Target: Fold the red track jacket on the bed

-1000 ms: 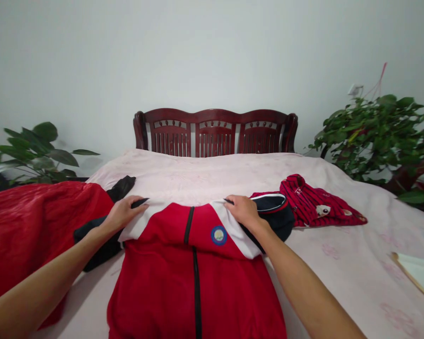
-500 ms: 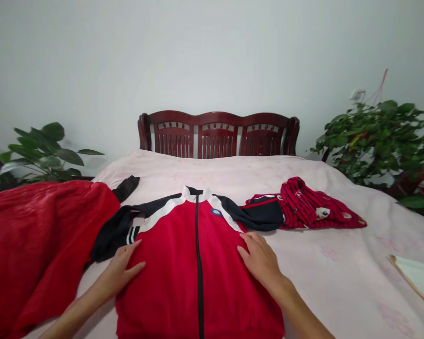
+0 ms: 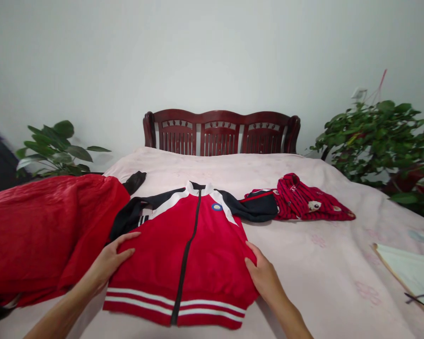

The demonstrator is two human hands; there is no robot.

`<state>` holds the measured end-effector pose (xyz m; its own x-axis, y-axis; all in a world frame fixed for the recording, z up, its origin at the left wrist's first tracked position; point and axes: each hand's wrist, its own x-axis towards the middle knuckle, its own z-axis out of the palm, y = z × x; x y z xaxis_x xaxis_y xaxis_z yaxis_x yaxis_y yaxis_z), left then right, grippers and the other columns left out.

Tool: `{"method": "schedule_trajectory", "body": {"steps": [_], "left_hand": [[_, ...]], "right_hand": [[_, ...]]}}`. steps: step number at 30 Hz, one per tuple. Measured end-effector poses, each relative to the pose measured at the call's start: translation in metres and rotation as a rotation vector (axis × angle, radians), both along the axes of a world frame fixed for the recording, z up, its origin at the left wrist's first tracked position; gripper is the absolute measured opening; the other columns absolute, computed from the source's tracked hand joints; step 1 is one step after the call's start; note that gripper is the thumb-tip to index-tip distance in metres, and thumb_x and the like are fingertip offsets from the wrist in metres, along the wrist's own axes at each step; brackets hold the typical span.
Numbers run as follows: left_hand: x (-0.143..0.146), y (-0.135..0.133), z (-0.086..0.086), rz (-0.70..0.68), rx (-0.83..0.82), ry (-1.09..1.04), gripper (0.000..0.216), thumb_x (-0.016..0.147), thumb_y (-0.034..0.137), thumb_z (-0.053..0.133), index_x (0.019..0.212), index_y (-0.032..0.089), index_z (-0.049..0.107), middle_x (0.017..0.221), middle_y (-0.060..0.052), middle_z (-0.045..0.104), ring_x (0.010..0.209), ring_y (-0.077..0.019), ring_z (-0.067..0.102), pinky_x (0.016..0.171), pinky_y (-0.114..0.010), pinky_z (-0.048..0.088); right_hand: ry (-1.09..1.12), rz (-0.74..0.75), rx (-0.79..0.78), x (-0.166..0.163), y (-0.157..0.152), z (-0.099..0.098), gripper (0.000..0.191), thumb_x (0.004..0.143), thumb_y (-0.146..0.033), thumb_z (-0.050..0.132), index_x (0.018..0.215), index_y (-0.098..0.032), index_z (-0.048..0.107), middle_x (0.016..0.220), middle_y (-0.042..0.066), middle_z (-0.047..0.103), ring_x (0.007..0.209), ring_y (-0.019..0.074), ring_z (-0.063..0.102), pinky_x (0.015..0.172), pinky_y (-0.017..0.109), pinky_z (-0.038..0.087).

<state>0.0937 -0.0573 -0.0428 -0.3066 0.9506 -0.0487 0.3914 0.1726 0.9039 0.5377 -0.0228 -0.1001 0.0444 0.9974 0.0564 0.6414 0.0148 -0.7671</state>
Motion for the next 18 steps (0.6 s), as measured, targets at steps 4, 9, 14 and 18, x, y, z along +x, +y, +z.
{"method": "schedule_trajectory", "body": {"steps": [4, 9, 14, 18], "left_hand": [[-0.017, -0.015, -0.006, -0.271, -0.184, 0.536, 0.049, 0.076, 0.018, 0.058, 0.125, 0.02, 0.064, 0.121, -0.011, 0.067, 0.107, -0.0269, 0.066, 0.094, -0.041, 0.052], [0.027, -0.007, 0.007, -0.291, 0.119, 1.05, 0.047, 0.09, 0.03, 0.052, 0.136, 0.023, 0.055, 0.146, -0.015, 0.048, 0.132, -0.0316, 0.048, 0.105, -0.048, 0.043], [0.06, 0.043, -0.01, -0.406, 0.313, 1.123, 0.056, 0.092, 0.041, 0.053, 0.145, 0.028, 0.044, 0.153, -0.011, 0.04, 0.144, -0.0324, 0.03, 0.114, -0.052, 0.03], [0.04, 0.066, -0.05, -0.351, 0.261, 1.159, 0.054, 0.092, 0.047, 0.05, 0.143, 0.029, 0.048, 0.149, -0.013, 0.046, 0.139, -0.0357, 0.038, 0.11, -0.056, 0.033]], "right_hand": [[-0.415, 0.047, -0.082, -0.001, -0.011, 0.019, 0.052, 0.088, -0.026, 0.04, 0.139, -0.017, 0.049, 0.129, 0.013, 0.062, 0.115, 0.0283, 0.061, 0.098, 0.044, 0.046], [-0.676, 0.151, 0.249, -0.064, 0.001, 0.062, 0.047, 0.095, -0.033, 0.039, 0.136, -0.016, 0.054, 0.134, 0.014, 0.057, 0.125, 0.0301, 0.051, 0.105, 0.045, 0.041], [-0.697, 0.527, 0.288, -0.109, 0.019, 0.04, 0.058, 0.096, -0.043, 0.045, 0.151, -0.027, 0.034, 0.158, 0.005, 0.03, 0.146, 0.0265, 0.023, 0.118, 0.047, 0.022], [-0.736, 0.562, 0.201, -0.086, 0.049, 0.019, 0.057, 0.096, -0.046, 0.045, 0.149, -0.025, 0.038, 0.156, 0.006, 0.035, 0.144, 0.0269, 0.029, 0.116, 0.046, 0.024]]}}
